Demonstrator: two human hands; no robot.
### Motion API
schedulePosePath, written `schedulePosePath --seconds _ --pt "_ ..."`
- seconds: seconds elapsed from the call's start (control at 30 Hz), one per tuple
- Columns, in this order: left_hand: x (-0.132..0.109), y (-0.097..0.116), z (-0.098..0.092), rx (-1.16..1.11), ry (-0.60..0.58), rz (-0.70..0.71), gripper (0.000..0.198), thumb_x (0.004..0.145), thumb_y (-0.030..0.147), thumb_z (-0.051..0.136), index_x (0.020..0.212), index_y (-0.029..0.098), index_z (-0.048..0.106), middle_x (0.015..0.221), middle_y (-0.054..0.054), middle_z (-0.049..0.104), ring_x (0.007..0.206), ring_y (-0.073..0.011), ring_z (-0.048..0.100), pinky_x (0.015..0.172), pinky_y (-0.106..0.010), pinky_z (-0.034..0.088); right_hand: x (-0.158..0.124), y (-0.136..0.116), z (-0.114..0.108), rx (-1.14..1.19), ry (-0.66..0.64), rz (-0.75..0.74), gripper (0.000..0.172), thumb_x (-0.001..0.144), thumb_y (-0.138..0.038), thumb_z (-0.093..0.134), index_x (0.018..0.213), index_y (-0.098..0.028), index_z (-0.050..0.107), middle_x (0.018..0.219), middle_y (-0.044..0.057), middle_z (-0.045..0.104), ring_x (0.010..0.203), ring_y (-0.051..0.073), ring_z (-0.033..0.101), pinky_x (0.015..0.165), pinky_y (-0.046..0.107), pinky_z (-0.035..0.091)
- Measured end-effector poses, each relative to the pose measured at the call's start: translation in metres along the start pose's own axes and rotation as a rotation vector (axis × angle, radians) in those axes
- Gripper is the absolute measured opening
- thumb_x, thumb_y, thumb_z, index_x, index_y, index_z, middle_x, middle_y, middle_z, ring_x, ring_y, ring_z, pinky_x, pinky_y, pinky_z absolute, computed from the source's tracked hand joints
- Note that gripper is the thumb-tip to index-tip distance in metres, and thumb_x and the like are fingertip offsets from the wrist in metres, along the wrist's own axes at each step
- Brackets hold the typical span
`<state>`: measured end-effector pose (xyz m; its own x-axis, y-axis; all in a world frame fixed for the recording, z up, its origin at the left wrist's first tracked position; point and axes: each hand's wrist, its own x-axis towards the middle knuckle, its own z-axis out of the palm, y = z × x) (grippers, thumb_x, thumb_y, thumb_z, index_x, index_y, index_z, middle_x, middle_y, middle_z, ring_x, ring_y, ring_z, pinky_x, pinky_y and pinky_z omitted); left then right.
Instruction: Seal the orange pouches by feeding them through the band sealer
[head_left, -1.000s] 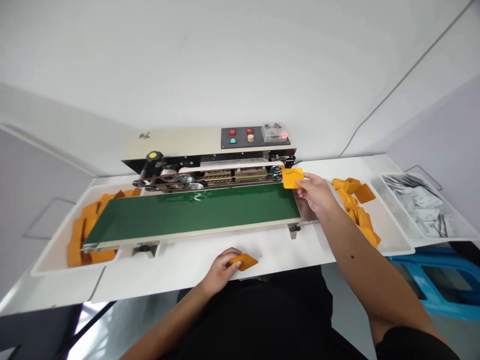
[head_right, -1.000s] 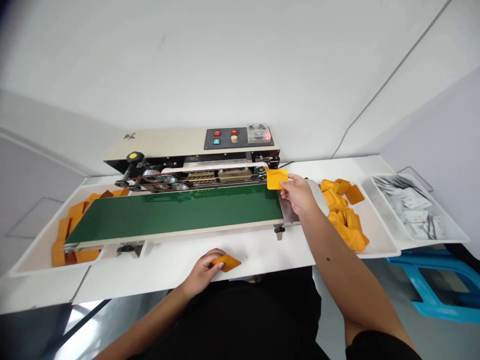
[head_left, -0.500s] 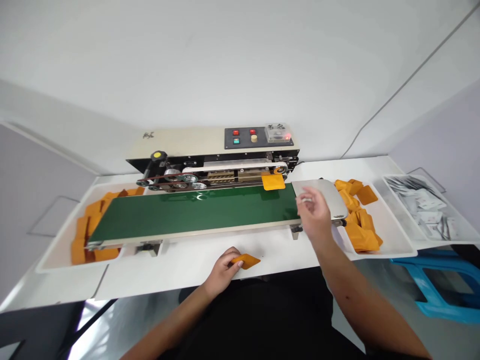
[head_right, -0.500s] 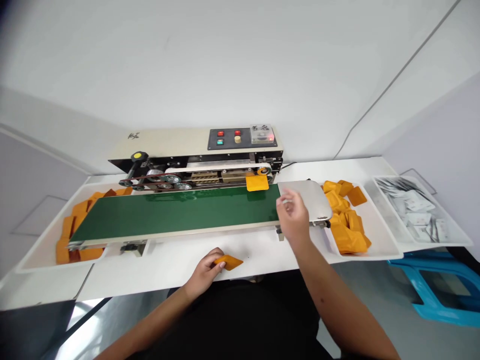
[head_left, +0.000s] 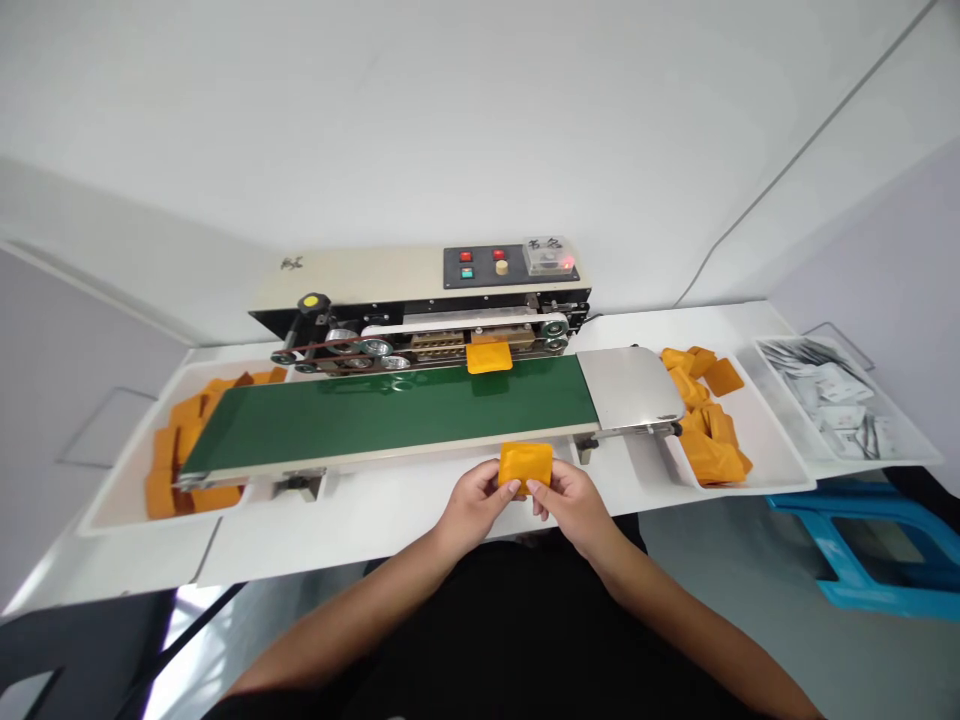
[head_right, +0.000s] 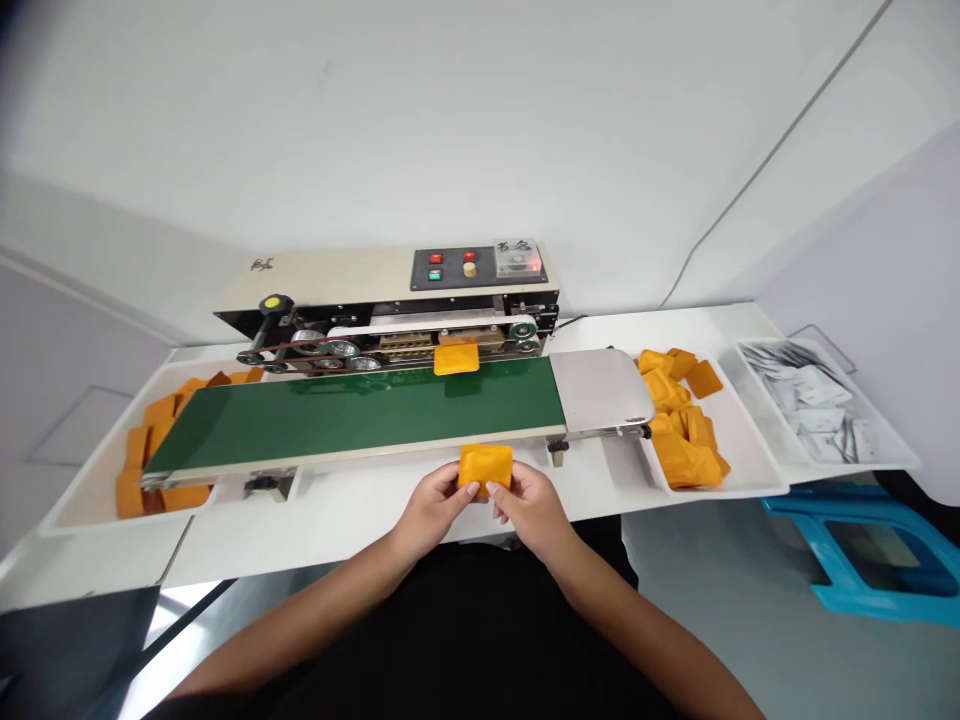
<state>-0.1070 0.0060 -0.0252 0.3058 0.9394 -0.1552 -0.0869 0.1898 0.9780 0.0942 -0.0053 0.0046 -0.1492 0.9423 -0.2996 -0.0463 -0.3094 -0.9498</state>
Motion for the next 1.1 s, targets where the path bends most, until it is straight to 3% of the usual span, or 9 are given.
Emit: schedulePosePath --seconds 0.17,0.4,0.6,0.77,0.93,1.1 --pt "-0.003 -0.011 -0.017 0.085 0.013 0.052 0.057 0.097 0.066 0.079 0.124 0.016 0.075 0.102 -0.010 0.077 0.091 -0.0216 0.076 0.091 -0.038 0.063 0.008 -0.020 -0.014 0.190 0.155 -0.023 0.050 0.079 -0.062 0.093 0.094 -0.019 0.070 0.065 0.000 0.066 0.057 0.014 0.059 0.056 0.027 0.048" --pt "-0.020 -0.047 -0.057 0.211 0.048 -0.011 0.052 0.098 0.067 0.076 0.114 0.017 0.077 0.098 -0.009 0.076 0.088 -0.0213 0.073 0.087 -0.036 0.060 0.016 -0.045 -0.028 0.226 0.166 -0.028 0.048 0.076 -0.057 0.096 0.093 -0.019 0.072 0.065 0.001 0.067 0.059 0.015 0.060 0.057 0.027 0.048" --pt "-0.024 -0.048 -0.061 0.183 0.032 0.014 0.049 0.100 0.065 0.075 0.112 0.017 0.077 0.095 -0.008 0.075 0.087 -0.0205 0.072 0.086 -0.035 0.058 0.042 -0.064 -0.056 0.179 0.259 -0.095 0.053 0.073 -0.060 0.099 0.095 -0.019 0.074 0.074 0.003 0.072 0.060 0.013 0.062 0.053 0.025 0.049" --pt "-0.024 -0.063 -0.065 0.201 -0.008 0.041 0.047 0.101 0.063 0.075 0.112 0.017 0.078 0.094 -0.008 0.075 0.086 -0.0206 0.072 0.084 -0.034 0.058 0.074 -0.083 -0.087 0.137 0.337 -0.070 0.057 0.066 -0.059 0.104 0.096 -0.019 0.076 0.077 0.004 0.075 0.059 0.012 0.065 0.051 0.022 0.052" --pt "-0.023 -0.082 -0.076 0.296 -0.015 0.087 0.045 0.103 0.062 0.072 0.109 0.018 0.079 0.094 -0.009 0.075 0.087 -0.0209 0.071 0.082 -0.033 0.057 0.093 -0.097 -0.107 0.115 0.340 -0.117 0.051 0.071 -0.055 0.104 0.093 -0.019 0.076 0.071 0.002 0.072 0.057 0.011 0.065 0.050 0.019 0.053" --pt "-0.024 -0.086 -0.080 0.310 -0.031 0.111 0.043 0.105 0.059 0.071 0.111 0.018 0.079 0.096 -0.010 0.075 0.086 -0.0206 0.071 0.081 -0.033 0.057 0.103 -0.105 -0.114 0.125 0.340 -0.080 0.037 0.083 -0.043 0.099 0.090 -0.019 0.073 0.065 0.001 0.069 0.054 0.009 0.063 0.049 0.016 0.052"
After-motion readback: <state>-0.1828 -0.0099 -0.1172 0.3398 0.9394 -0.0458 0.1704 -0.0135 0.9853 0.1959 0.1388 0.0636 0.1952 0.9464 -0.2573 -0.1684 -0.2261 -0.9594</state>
